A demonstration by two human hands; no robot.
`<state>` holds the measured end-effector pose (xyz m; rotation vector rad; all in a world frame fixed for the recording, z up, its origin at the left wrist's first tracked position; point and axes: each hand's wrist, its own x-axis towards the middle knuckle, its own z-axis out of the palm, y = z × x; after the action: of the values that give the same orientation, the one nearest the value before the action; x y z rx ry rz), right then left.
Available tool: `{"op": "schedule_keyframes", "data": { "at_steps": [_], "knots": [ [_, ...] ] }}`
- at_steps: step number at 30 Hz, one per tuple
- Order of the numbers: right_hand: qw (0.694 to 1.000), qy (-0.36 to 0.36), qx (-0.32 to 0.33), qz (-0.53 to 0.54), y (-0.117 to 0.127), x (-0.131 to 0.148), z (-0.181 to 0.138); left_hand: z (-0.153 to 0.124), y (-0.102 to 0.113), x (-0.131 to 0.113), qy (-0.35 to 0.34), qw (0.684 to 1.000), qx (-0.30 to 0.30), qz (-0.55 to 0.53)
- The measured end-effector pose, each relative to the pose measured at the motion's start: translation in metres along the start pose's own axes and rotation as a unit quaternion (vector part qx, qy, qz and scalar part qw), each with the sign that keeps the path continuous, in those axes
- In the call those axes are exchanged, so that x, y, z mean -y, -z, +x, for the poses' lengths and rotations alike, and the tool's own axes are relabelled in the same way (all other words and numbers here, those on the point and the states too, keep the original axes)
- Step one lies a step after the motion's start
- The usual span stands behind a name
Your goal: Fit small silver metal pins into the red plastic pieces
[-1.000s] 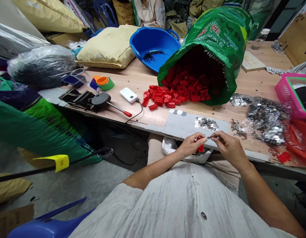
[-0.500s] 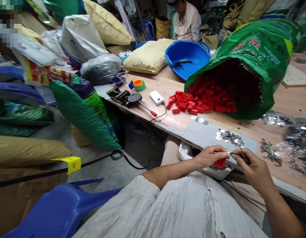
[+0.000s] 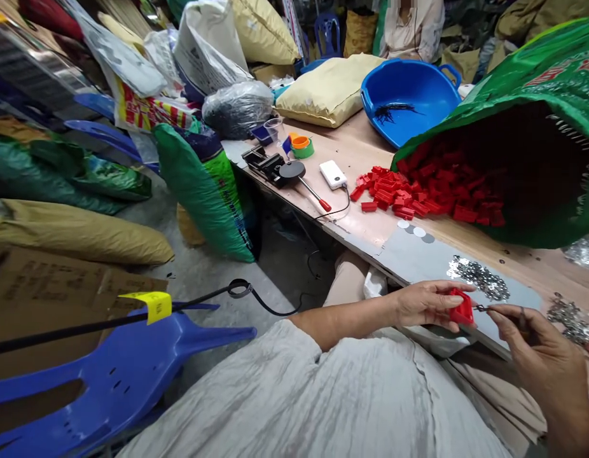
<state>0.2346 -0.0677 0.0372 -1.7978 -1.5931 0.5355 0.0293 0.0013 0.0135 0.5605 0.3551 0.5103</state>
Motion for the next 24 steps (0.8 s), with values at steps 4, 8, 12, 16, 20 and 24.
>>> {"op": "schedule_keyframes", "data": {
  "at_steps": [4, 8, 12, 16, 20, 24],
  "knots": [
    [0.998, 0.057, -0.026, 0.022, -0.004, 0.014, 0.001, -0.007, 0.002, -0.001, -0.021, 0.999, -0.02, -0.027],
    [0.985, 0.163, -0.022, 0.051, -0.01, 0.028, 0.007, -0.012, 0.001, -0.001, -0.053, 0.997, -0.056, -0.004],
    [0.975, 0.222, -0.01, 0.024, -0.012, 0.037, 0.013, -0.013, -0.002, -0.002, -0.072, 0.993, -0.096, 0.024],
    [0.97, 0.24, -0.025, 0.016, -0.012, 0.041, 0.015, -0.013, -0.005, -0.002, -0.073, 0.991, -0.11, 0.033],
    [0.964, 0.266, -0.016, 0.016, -0.016, 0.038, 0.017, -0.013, -0.009, -0.002, -0.068, 0.991, -0.106, 0.04],
    [0.956, 0.294, 0.009, 0.009, -0.018, 0.034, 0.02, -0.013, -0.011, -0.002, -0.065, 0.991, -0.105, 0.059]
  ]
}}
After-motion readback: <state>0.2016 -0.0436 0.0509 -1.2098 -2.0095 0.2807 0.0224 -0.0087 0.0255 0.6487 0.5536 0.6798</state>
